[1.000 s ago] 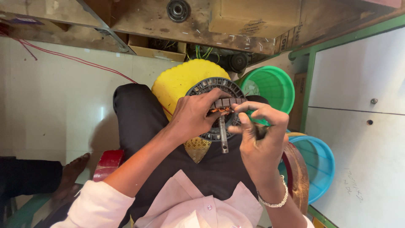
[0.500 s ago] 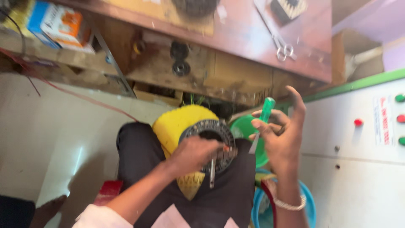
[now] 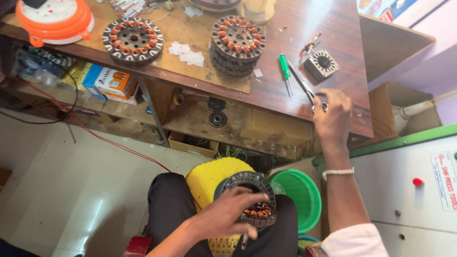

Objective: The person repairs a motor stator by hand, using a screwdriver to adjust copper windings and inserting small white insulating pieces into the slots. They repeatedly rotate the stator to access different sections and use a pair of scissors to trim excess material.

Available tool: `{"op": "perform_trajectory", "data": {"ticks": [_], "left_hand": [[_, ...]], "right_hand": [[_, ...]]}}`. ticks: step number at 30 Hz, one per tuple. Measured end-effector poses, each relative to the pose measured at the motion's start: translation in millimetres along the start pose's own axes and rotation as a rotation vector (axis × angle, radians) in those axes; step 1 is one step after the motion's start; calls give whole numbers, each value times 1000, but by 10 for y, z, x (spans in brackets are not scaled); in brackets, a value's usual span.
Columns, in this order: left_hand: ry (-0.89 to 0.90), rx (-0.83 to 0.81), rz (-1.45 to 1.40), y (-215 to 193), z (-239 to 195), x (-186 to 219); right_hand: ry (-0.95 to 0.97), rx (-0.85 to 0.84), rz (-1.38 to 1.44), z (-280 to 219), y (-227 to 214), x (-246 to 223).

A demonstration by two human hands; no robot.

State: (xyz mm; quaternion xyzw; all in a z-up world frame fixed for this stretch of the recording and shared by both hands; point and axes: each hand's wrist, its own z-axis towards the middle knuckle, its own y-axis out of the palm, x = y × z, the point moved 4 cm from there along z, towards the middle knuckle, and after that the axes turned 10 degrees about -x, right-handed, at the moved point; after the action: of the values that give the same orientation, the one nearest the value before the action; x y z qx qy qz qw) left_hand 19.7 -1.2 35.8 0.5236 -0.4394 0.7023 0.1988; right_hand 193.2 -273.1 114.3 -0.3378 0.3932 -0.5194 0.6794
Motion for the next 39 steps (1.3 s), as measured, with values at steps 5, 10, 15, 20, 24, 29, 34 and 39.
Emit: {"op": "perform_trajectory", "data": {"ticks": [5, 10, 15, 20, 24, 29, 34, 39], "left_hand": [[52, 622, 148, -557, -68, -152], [-49, 995, 794, -1814, 25, -245], [-335, 917, 1091, -2581, 230, -353], [-289, 881, 1068, -2503, 159, -469], [-193, 799, 1029, -2436, -17, -624], [-37, 888, 1005, -2341, -58, -635], [-29, 1123, 203, -1998, -14, -787], [44, 870, -595, -1377, -30, -763]], "right_hand": [[77, -30, -29, -291, 94, 120], [140, -26, -82, -362, 46, 116], [198, -45, -147, -409, -7, 62], [218, -146, -143, -426, -134, 66], [334, -288, -124, -444, -238, 130], [517, -468, -136, -394, -263, 243], [560, -390, 832, -735, -84, 488], [541, -528, 1475, -1810, 39, 406]]}}
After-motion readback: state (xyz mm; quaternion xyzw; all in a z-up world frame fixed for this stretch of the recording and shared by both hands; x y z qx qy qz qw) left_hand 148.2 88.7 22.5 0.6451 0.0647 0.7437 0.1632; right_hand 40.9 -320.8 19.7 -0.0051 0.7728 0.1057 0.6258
